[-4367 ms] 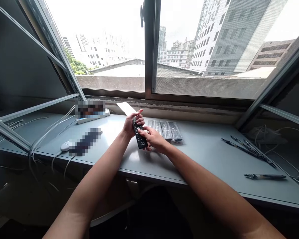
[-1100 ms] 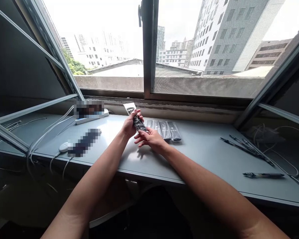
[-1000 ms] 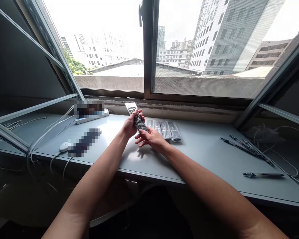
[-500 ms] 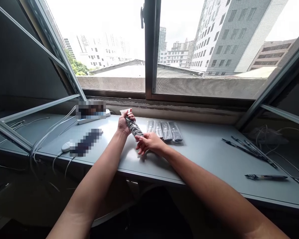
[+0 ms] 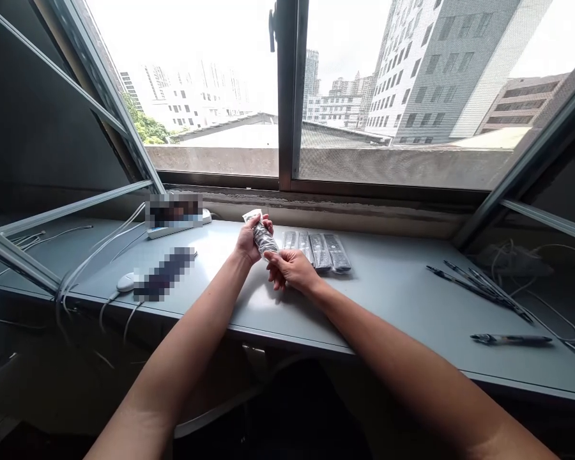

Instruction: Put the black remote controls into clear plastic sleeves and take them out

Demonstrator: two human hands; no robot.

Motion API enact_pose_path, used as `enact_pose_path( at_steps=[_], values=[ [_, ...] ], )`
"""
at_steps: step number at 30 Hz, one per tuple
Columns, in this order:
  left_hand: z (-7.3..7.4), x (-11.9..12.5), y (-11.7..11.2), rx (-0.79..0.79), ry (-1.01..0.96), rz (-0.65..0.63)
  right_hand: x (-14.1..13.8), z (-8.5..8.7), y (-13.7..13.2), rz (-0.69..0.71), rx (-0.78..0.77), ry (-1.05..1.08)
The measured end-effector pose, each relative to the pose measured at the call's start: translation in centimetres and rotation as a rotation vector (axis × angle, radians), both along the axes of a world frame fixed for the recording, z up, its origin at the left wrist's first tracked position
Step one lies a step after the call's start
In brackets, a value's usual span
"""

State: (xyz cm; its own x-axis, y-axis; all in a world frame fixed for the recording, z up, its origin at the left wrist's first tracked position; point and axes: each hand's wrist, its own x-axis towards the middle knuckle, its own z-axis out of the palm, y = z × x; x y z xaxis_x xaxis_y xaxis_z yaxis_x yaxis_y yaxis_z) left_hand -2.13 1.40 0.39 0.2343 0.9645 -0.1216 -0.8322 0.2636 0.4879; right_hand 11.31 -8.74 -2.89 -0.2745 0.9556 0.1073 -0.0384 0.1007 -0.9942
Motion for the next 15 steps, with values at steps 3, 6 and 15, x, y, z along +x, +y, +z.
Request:
enact_pose_path(
  at_steps=[3,6,15],
  values=[
    [-0.2,-0.7,0.8,-0.049,-0.044,0.106,-0.2,0.3,-0.4,0.042,-0.007,0.003],
    [-0.2,-1.1,1.2,-0.070,-0.066,0.135,-0.2,0.3,-0.6,0.100,-0.045,0.007],
    [0.4,-0.1,0.2,0.056,-0.006,0.094,0.6,0.6,-0.2,0.292,-0.354,0.158]
  ],
)
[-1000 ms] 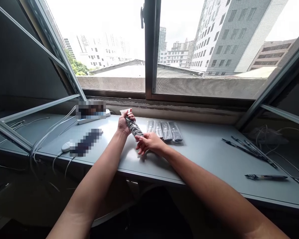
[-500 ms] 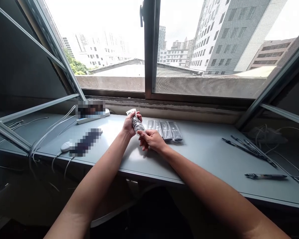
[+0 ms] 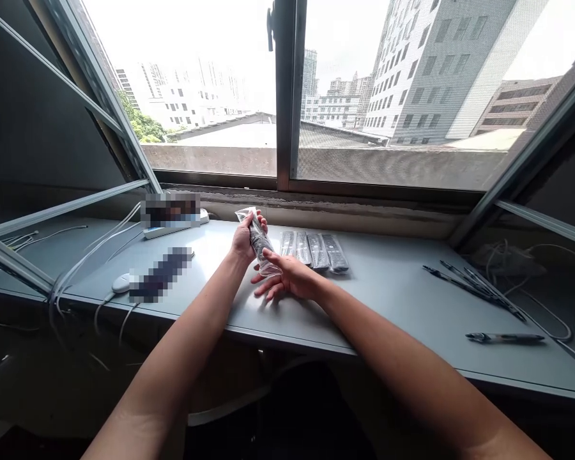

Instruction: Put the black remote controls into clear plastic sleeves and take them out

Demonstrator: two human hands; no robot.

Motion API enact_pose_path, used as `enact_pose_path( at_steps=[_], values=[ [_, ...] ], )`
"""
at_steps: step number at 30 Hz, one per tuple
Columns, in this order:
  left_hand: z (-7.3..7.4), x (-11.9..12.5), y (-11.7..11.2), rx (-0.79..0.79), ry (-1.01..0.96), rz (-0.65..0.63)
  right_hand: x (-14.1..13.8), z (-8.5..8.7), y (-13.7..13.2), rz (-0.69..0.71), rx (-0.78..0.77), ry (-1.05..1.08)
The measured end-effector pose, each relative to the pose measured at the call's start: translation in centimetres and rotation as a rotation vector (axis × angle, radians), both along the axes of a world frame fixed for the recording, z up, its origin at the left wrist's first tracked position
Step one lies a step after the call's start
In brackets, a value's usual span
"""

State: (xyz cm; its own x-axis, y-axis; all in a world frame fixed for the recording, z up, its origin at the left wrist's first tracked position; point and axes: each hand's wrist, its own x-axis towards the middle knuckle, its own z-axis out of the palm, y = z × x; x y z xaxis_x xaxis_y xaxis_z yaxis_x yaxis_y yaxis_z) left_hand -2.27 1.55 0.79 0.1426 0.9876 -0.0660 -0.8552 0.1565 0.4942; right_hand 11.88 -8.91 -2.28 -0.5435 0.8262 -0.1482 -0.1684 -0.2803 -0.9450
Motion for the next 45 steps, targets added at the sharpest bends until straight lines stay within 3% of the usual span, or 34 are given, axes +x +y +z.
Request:
enact_pose_path(
  at_steps=[3,7,14,19,22,29,37,40,45],
  values=[
    [0.2,0.5,-0.7,0.063,0.030,-0.066,-0.1,-0.1,0.1,-0.038,-0.061,-0.013],
    [0.5,0.3,-1.1,0.049,0.018,-0.151,-0.5,-0.4,0.0,-0.093,-0.001,0.006],
    [0.6,-0.9,0.1,-0.018,-0.006,0.008,-0.9,-0.9,-0.5,0.031,0.153,-0.022],
    [0.4,-0.6,0.1,-0.045,0.128,-0.001,-1.1,-1.3,-0.6,0.056,0.276,-0.061],
    [0.0,-0.1,-0.2,-0.084,0.264,-0.106,-1.1,-1.6,-0.6,0.042,0.433,-0.105],
    [-0.5,-0.4,-0.4,-0.092,0.433,-0.495,-0.3,-1.6,0.0,-0.089,0.953,-0.420],
    [-1.5,-1.1,-0.7,0.214,0.531,-0.785,1.4,-0.7,1.1,-0.380,1.250,-0.582],
    [-1.3,-1.4,-1.0,0.287,0.515,-0.835,2.1,-0.4,1.1,-0.447,1.336,-0.737],
    [-1.2,-1.7,-1.3,0.262,0.524,-0.810,3.1,0.4,1.0,-0.525,1.403,-0.913]
  ],
)
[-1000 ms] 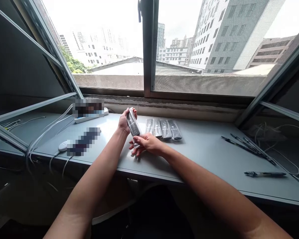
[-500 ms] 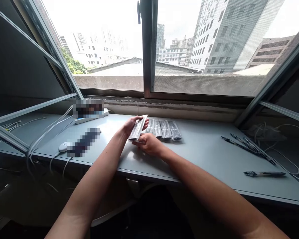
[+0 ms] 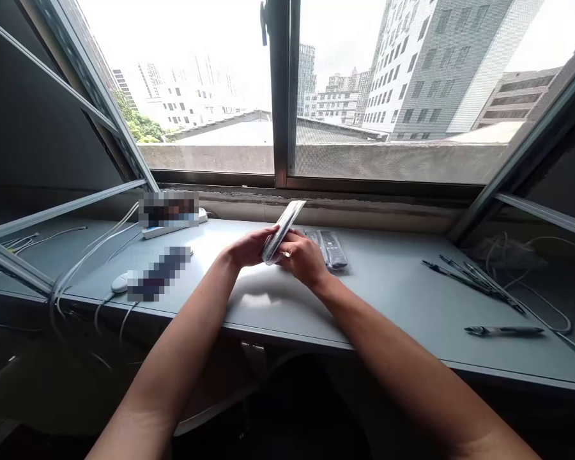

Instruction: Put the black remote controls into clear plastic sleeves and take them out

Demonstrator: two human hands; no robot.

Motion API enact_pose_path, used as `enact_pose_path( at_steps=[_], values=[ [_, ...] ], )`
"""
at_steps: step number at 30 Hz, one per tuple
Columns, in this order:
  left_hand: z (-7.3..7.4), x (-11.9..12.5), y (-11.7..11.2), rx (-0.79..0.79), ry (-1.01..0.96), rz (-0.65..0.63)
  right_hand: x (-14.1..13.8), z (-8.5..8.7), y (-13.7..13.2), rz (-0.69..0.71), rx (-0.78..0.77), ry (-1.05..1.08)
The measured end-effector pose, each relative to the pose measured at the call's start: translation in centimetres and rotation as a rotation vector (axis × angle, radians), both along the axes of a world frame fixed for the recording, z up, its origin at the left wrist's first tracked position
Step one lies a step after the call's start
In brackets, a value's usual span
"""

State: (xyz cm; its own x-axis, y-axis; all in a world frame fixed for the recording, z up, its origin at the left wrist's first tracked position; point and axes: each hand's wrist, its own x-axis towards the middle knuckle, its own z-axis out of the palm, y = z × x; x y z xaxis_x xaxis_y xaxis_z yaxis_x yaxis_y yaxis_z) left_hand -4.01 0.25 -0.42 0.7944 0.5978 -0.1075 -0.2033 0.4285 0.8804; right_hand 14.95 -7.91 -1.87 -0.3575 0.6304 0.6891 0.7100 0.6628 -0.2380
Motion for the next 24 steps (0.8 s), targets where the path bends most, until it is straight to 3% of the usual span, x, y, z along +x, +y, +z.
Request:
enact_pose_path(
  at_steps=[5,8,12,15,18,21,24],
  values=[
    [0.0,0.0,0.0,0.047,-0.071,0.004,1.0,1.6,0.5,-0.242,0.015,-0.028],
    [0.1,0.2,0.2,0.059,-0.122,0.104,2.3,2.9,1.3,-0.324,-0.003,0.033],
    [-0.3,0.5,1.1,0.046,-0.085,0.282,5.1,3.8,2.4,-0.336,-0.139,-0.002],
    [-1.2,0.7,2.0,0.039,-0.042,0.404,7.9,3.0,2.8,-0.379,-0.165,-0.011],
    [-2.0,1.0,2.5,0.073,0.037,0.481,10.8,1.2,3.2,-0.418,-0.150,0.007],
    [-2.5,1.1,2.5,0.138,0.135,0.521,13.2,-0.8,3.7,-0.425,-0.149,0.096],
    [-2.6,1.2,2.1,0.221,0.212,0.521,14.5,-2.1,4.3,-0.519,-0.245,0.211]
  ],
)
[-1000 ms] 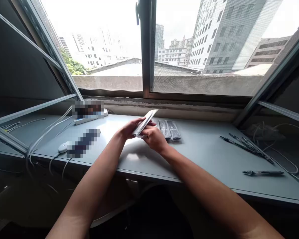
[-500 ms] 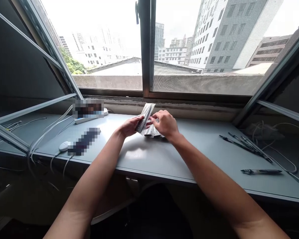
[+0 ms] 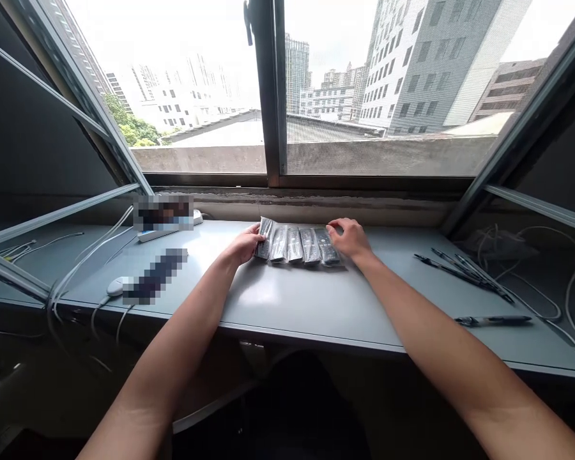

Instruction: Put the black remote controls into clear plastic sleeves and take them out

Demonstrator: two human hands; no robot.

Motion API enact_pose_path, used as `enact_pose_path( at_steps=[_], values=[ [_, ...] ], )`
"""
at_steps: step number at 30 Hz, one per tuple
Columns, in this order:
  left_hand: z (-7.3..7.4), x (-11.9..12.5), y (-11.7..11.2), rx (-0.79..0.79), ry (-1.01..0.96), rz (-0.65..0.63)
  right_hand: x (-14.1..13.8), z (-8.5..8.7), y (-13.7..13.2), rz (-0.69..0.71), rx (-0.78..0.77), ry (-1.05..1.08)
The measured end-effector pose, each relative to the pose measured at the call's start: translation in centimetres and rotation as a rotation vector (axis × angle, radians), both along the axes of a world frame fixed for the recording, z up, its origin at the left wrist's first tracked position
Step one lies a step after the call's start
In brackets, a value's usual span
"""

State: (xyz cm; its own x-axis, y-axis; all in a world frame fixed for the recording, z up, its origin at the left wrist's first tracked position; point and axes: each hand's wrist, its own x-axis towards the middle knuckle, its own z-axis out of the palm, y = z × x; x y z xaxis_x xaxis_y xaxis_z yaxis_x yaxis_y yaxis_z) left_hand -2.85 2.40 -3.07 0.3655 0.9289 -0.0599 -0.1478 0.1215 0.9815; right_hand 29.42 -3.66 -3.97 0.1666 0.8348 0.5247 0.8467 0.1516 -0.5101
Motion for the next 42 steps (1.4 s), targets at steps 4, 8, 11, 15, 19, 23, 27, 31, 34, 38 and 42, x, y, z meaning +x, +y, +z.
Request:
enact_pose_path(
  at_steps=[4,8,11,15,19,23,27,31,34,38,42],
  values=[
    [0.2,-0.2,-0.1,0.150,0.281,0.090,0.2,-0.9,0.7,-0.068,-0.132,0.125],
    [0.4,-0.4,0.0,0.474,0.641,0.221,-0.2,-1.3,1.2,-0.064,-0.165,0.106],
    [0.3,-0.1,-0.3,0.575,0.697,0.200,-0.3,-1.1,1.3,-0.102,-0.200,0.069],
    [-0.4,0.6,-0.8,0.630,0.711,0.097,-0.4,-0.2,1.1,-0.196,-0.373,0.068],
    [-0.7,0.9,-0.8,0.688,0.696,-0.003,-0.9,0.1,0.6,-0.166,-0.422,0.040],
    [-0.7,0.8,-0.6,0.764,0.748,-0.033,-1.4,0.1,0.1,-0.135,-0.440,0.024],
    [-0.8,0.7,-0.6,0.764,0.738,-0.028,-1.5,1.0,-0.2,-0.073,-0.512,0.097],
    [-0.7,0.8,-0.8,0.743,0.701,-0.018,-1.5,2.4,-0.7,-0.095,-0.562,0.143],
    [-0.7,0.8,-0.9,0.751,0.712,-0.015,-1.5,3.0,-1.1,-0.095,-0.583,0.111],
    [-0.7,0.9,-1.0,0.742,0.709,0.011,-1.1,2.8,-1.0,-0.107,-0.601,0.056],
    [-0.7,1.0,-1.1,0.728,0.659,0.061,-0.9,2.9,-0.9,-0.243,-0.305,0.097]
  ],
)
